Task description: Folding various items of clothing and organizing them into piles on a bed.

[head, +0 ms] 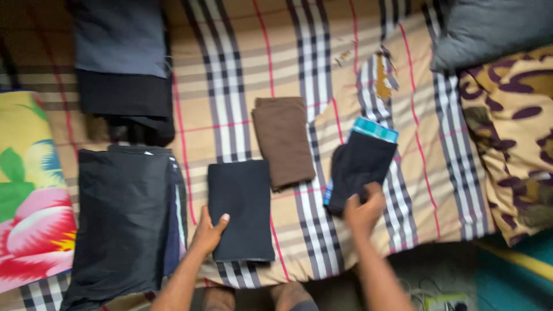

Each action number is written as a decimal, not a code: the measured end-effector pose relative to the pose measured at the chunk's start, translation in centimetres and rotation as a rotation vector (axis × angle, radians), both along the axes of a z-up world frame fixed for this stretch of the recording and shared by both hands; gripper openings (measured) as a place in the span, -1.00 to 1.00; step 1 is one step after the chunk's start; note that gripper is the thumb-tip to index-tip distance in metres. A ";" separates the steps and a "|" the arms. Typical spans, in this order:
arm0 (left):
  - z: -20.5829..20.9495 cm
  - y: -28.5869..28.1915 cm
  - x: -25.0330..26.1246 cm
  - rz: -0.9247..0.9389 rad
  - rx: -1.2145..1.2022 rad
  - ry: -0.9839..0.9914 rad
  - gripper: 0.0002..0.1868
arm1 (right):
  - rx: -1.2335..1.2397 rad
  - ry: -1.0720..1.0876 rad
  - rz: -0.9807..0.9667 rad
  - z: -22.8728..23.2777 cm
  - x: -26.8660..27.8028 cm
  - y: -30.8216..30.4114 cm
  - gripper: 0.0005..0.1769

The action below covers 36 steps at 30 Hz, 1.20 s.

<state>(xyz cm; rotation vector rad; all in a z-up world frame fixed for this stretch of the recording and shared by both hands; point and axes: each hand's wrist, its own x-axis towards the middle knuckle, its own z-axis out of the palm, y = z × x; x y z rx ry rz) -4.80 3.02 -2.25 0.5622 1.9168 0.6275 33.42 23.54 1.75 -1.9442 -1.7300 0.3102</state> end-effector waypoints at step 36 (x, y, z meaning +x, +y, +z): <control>9.4 9.7 9.9 0.594 -0.120 -1.413 -0.33 | -1.030 0.943 -0.370 -0.5 7.3 13.4 -0.35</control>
